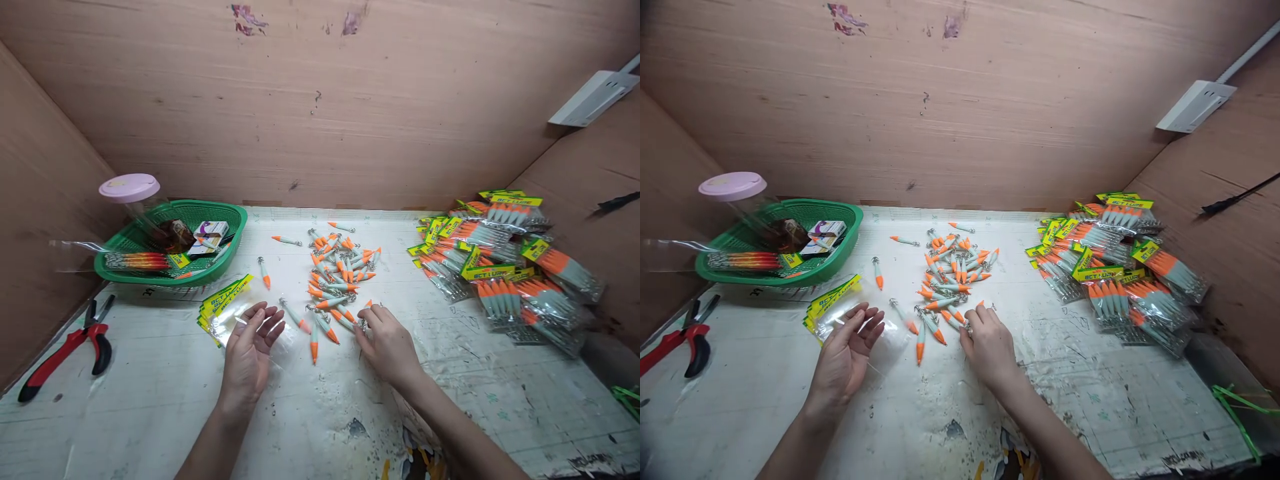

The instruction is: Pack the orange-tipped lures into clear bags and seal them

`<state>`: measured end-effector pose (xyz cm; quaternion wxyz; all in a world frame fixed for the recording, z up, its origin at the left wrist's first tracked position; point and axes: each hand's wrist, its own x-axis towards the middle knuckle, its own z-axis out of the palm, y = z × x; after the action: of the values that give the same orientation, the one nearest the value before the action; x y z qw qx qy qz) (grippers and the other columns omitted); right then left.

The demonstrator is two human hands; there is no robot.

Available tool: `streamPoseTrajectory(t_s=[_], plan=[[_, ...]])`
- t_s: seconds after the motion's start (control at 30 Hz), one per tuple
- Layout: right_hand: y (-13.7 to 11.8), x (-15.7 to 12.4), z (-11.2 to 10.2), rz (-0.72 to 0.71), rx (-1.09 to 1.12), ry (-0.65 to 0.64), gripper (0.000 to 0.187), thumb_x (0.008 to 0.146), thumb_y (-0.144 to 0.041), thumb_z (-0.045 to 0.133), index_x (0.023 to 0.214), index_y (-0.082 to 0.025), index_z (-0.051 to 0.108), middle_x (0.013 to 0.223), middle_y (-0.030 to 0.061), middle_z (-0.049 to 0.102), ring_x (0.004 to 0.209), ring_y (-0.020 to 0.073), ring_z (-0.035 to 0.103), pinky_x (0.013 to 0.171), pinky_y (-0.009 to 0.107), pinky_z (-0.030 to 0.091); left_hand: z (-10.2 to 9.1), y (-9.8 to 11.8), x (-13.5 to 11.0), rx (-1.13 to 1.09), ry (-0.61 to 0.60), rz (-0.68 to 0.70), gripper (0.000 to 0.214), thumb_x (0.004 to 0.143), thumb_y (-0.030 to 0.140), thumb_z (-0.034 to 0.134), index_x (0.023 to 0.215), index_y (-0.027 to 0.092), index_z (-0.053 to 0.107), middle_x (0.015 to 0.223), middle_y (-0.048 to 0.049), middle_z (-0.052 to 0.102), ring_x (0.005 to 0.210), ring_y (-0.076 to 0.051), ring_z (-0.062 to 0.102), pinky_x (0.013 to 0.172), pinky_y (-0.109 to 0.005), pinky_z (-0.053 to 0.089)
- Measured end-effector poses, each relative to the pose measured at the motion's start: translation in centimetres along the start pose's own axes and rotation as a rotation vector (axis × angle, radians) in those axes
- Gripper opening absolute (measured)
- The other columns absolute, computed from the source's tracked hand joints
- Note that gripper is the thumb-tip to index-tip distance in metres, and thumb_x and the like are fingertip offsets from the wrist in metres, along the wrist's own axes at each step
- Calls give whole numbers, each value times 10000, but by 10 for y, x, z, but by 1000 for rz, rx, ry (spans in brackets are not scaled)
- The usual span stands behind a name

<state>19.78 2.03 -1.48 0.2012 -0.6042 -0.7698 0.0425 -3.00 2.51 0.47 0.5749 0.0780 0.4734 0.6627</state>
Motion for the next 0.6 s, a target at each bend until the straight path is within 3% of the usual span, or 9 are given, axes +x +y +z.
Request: streamPoseTrajectory(t_s=[0.13, 0.27, 0.37, 0.43, 0.5, 0.6], plan=[[6, -9, -20, 23, 159, 7, 151, 883, -252, 447, 948, -195, 571, 828, 48, 583, 729, 171, 578, 636, 277, 482, 0, 0, -1, 4, -1, -28, 79, 764, 143, 607, 838, 154, 634, 834, -58, 723, 744, -156, 694, 671, -250, 554], [7, -32, -41, 169, 550, 18, 216, 885, -328, 495, 1045, -215, 586, 864, 45, 609, 780, 170, 595, 670, 276, 507, 0, -5, -3, 13, -17, -68, 90, 737, 166, 671, 808, 149, 618, 848, -67, 727, 742, -181, 699, 682, -287, 559], [0, -49, -53, 220, 788, -42, 222, 877, -319, 528, 1068, -220, 584, 925, 54, 618, 785, 164, 613, 664, 269, 533, 1, -8, -6, 1, -33, -86, 160, 699, 195, 722, 801, 145, 609, 829, -66, 728, 726, -189, 701, 663, -289, 558], [-9, -57, -59, 111, 842, -116, 198, 881, -260, 526, 1070, -227, 577, 925, 52, 616, 784, 157, 619, 678, 264, 536, 2, -10, -9, -6, -50, -106, 200, 679, 216, 745, 805, 145, 608, 838, -68, 729, 734, -194, 701, 663, -289, 555], [-19, -60, -60, -92, 760, -158, 228, 875, -175, 516, 1091, -228, 569, 904, 53, 614, 801, 155, 615, 690, 255, 525, 2, -10, -11, -8, -71, -127, 222, 668, 233, 757, 808, 147, 608, 849, -68, 729, 744, -199, 702, 663, -290, 553], [-34, -58, -54, -337, 479, -74, 316, 856, -78, 483, 1138, -197, 565, 875, 72, 613, 771, 151, 588, 642, 246, 497, 3, -11, -13, -5, -94, -160, 241, 659, 241, 765, 817, 154, 606, 863, -64, 728, 771, -214, 702, 652, -290, 549]])
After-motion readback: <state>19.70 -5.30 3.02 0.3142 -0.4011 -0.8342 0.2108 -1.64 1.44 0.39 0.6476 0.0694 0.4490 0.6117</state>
